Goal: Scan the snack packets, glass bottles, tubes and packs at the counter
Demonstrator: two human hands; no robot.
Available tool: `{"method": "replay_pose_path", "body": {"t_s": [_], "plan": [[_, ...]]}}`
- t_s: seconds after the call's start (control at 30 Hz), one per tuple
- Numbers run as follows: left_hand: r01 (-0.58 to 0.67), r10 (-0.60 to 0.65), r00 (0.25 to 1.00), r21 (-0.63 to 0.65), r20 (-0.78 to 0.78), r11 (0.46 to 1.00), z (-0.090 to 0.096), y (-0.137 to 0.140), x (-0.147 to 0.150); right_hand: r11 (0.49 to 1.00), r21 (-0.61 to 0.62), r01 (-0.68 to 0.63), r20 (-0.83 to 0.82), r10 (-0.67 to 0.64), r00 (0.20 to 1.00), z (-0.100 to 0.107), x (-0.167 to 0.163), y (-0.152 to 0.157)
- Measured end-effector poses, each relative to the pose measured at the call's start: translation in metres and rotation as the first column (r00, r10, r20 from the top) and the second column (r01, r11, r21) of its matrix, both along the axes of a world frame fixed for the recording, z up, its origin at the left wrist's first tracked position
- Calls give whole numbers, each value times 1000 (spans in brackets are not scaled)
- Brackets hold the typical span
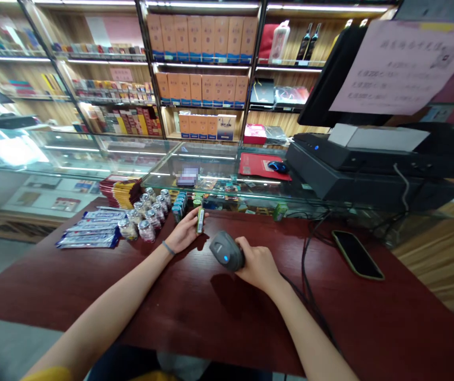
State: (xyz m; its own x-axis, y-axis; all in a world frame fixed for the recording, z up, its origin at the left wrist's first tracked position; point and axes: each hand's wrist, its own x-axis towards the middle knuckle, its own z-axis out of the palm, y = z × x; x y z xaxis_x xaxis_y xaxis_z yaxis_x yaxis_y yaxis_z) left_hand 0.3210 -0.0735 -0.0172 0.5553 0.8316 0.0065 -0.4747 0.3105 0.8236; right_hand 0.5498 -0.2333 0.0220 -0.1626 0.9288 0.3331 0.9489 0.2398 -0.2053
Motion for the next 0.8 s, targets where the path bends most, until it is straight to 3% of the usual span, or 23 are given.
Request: {"method": "replay_pose_path", "body": {"t_s": [0.23, 0.43, 0.67, 0.8], "plan": [[-75, 85, 989, 83, -118, 994, -5, -3, 12, 958, 81, 276, -227, -252, 941, 5, 32, 6], [-111, 165, 954, 217, -250, 970, -4, -10, 40, 907, 87, 413, -446, -335, 830, 16, 63, 1], [-95, 220, 933, 394, -284, 914, -8, -13, 125, 790, 178, 587, -700, -317, 640, 12, 101, 1], [-90, 259, 917, 473, -305, 877, -11, -20, 178, 727, 215, 652, -734, -320, 599, 8, 119, -3]]}}
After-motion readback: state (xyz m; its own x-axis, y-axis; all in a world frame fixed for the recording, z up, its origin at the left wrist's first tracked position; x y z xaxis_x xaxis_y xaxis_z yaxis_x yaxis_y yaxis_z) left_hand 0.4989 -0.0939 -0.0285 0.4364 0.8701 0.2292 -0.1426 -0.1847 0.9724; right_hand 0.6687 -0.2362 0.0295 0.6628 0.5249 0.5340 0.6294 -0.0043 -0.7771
